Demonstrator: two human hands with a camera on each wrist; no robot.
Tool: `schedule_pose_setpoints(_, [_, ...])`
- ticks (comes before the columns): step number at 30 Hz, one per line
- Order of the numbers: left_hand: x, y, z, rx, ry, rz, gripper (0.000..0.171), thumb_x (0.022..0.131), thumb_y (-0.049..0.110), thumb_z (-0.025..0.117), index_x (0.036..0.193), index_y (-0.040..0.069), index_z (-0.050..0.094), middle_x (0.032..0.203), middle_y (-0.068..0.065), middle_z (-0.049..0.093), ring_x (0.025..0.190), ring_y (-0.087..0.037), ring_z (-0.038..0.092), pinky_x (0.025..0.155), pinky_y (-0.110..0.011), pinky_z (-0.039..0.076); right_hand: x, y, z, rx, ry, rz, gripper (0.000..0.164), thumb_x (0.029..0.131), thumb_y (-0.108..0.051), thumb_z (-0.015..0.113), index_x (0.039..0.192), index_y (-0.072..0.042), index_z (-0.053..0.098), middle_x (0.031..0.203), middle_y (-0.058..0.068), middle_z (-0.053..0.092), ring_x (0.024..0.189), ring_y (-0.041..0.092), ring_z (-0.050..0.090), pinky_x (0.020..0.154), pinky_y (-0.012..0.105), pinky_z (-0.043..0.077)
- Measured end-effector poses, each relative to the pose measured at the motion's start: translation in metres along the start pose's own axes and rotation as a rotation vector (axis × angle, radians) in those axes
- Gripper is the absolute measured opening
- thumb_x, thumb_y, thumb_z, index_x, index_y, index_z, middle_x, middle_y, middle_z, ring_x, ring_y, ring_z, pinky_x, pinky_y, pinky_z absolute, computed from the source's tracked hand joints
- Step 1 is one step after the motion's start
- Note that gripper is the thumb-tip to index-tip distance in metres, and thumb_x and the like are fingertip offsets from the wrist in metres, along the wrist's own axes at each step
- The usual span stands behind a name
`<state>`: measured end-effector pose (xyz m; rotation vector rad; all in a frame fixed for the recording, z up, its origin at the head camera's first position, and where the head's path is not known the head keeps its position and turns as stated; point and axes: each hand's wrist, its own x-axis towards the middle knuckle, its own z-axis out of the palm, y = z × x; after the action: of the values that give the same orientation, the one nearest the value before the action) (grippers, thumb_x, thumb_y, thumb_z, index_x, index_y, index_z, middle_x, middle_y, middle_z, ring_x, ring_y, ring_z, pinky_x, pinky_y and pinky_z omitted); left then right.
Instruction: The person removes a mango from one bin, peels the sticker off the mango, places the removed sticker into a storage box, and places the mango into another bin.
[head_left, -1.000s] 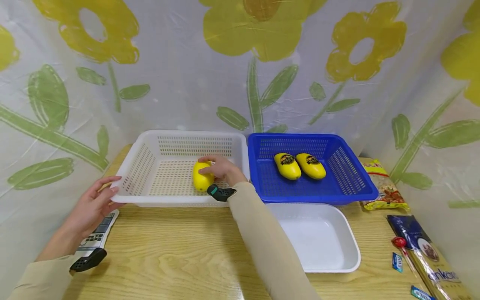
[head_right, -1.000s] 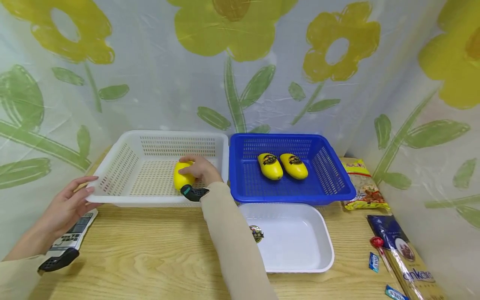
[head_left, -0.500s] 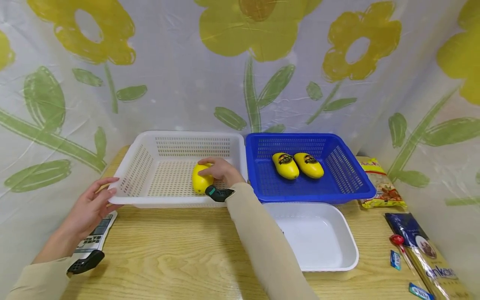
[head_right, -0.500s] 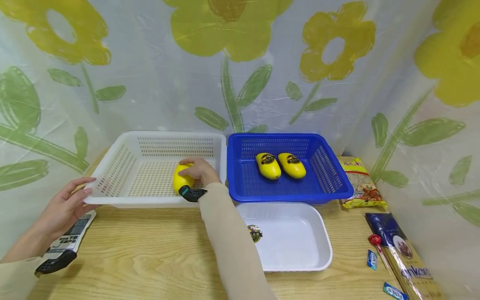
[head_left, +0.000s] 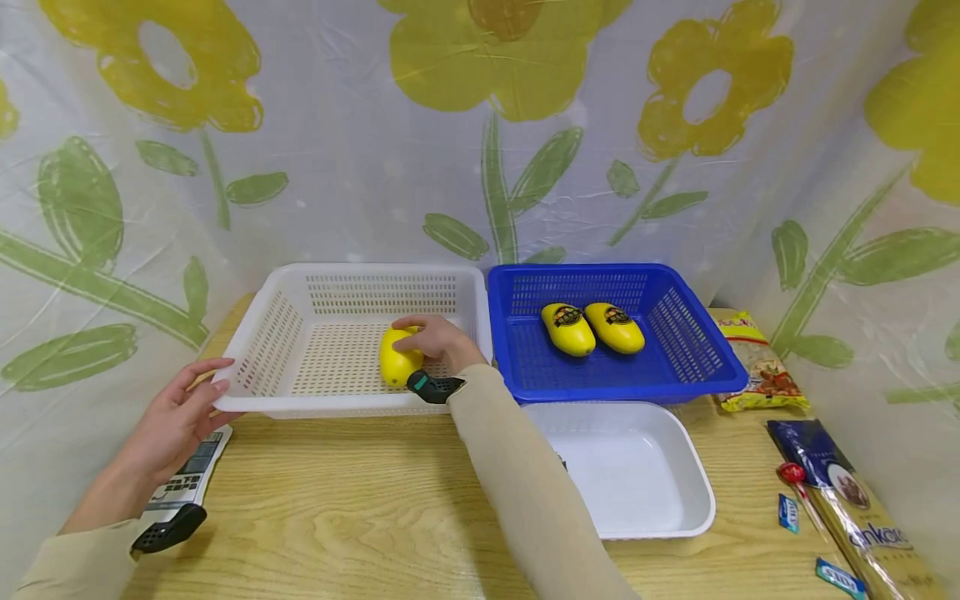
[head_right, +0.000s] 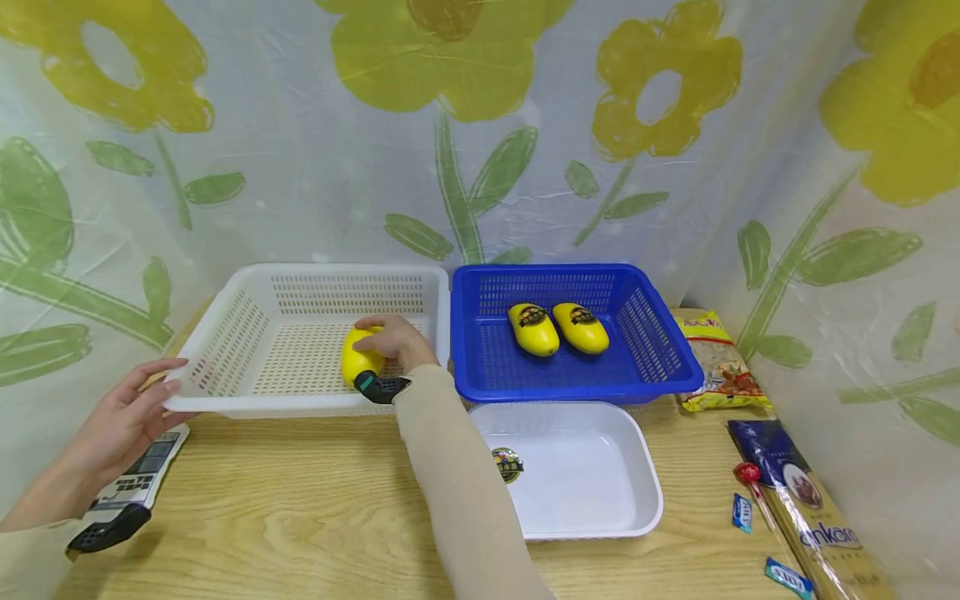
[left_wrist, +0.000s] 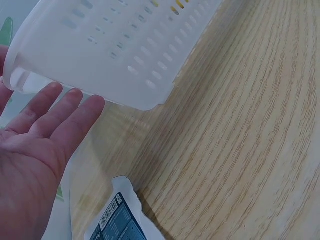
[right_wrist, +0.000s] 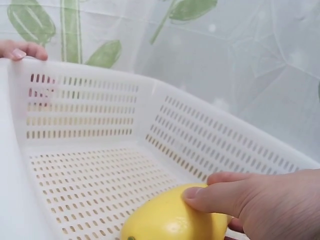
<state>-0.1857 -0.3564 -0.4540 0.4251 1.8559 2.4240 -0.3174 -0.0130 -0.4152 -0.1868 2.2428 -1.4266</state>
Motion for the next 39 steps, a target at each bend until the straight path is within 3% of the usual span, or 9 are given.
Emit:
schedule_pose_setpoints(7, [-0.002, -0.001, 0.001, 0.000, -0.010, 0.009, 0.035, 0.104, 0.001, 0.039, 0.138, 0.009, 0.043, 0.125, -0.001, 0.057, 0.105, -0.013, 0.066, 0.082, -0.029, 0.056, 0.002, -0.004, -0.004, -0.022, 0.066, -0.022, 0.034, 0.091, -0.020, 0.070, 0.125, -0.021, 0.068, 0.142, 0.010, 0.050, 0.129, 0.027, 0.044, 0.105, 0.041, 0.040])
schedule_pose_setpoints(13, [0.000, -0.002, 0.000, 0.015, -0.006, -0.001, 0.034, 0.104, 0.002, 0.039, 0.138, 0.010, 0.043, 0.125, 0.000, 0.057, 0.104, -0.012, 0.066, 0.081, -0.029, 0.056, -0.009, -0.020, -0.028, 0.062, 0.069, -0.102, 0.038, 0.093, -0.018, 0.068, 0.131, -0.014, 0.063, 0.143, 0.013, 0.047, 0.130, 0.027, 0.044, 0.103, 0.044, 0.042])
schedule_pose_setpoints(18, [0.001, -0.002, 0.000, 0.021, -0.006, 0.004, 0.034, 0.104, 0.002, 0.039, 0.138, 0.009, 0.043, 0.122, -0.001, 0.059, 0.104, -0.012, 0.066, 0.081, -0.029, 0.056, -0.039, -0.040, -0.063, 0.026, 0.006, -0.198, 0.040, 0.096, -0.019, 0.064, 0.135, -0.015, 0.059, 0.144, 0.012, 0.047, 0.125, 0.024, 0.049, 0.101, 0.041, 0.045])
schedule_pose_setpoints(23, [0.000, -0.001, -0.001, 0.016, -0.010, 0.003, 0.035, 0.104, 0.001, 0.039, 0.138, 0.009, 0.043, 0.121, -0.002, 0.060, 0.104, -0.012, 0.066, 0.082, -0.029, 0.056, -0.085, -0.037, -0.094, -0.079, 0.015, -0.317, 0.039, 0.096, -0.026, 0.065, 0.134, -0.021, 0.059, 0.140, 0.003, 0.052, 0.117, 0.018, 0.055, 0.099, 0.037, 0.046])
schedule_pose_setpoints(26, [-0.001, 0.000, -0.002, 0.013, -0.008, 0.003, 0.035, 0.104, 0.001, 0.039, 0.137, 0.010, 0.043, 0.121, -0.001, 0.060, 0.103, -0.013, 0.066, 0.081, -0.029, 0.056, -0.116, -0.024, -0.107, -0.096, 0.037, -0.343, 0.039, 0.096, -0.028, 0.065, 0.134, -0.022, 0.060, 0.137, -0.004, 0.054, 0.117, 0.015, 0.056, 0.101, 0.038, 0.045])
schedule_pose_setpoints(31, [-0.001, 0.000, -0.003, 0.007, -0.021, 0.012, 0.035, 0.104, -0.001, 0.037, 0.137, 0.009, 0.044, 0.122, 0.000, 0.061, 0.103, -0.013, 0.067, 0.081, -0.029, 0.056, -0.169, 0.014, -0.128, -0.033, 0.092, -0.357, 0.038, 0.095, -0.029, 0.066, 0.132, -0.019, 0.061, 0.135, -0.001, 0.056, 0.119, 0.016, 0.056, 0.102, 0.040, 0.044])
schedule_pose_setpoints(39, [-0.001, -0.003, -0.003, 0.019, -0.030, 0.013, 0.036, 0.104, -0.001, 0.036, 0.138, 0.010, 0.043, 0.118, -0.002, 0.062, 0.102, -0.012, 0.067, 0.082, -0.028, 0.056, -0.248, 0.113, -0.171, 0.142, 0.366, -0.332, 0.039, 0.098, -0.024, 0.060, 0.133, -0.006, 0.056, 0.129, 0.003, 0.058, 0.113, 0.015, 0.060, 0.092, 0.023, 0.050])
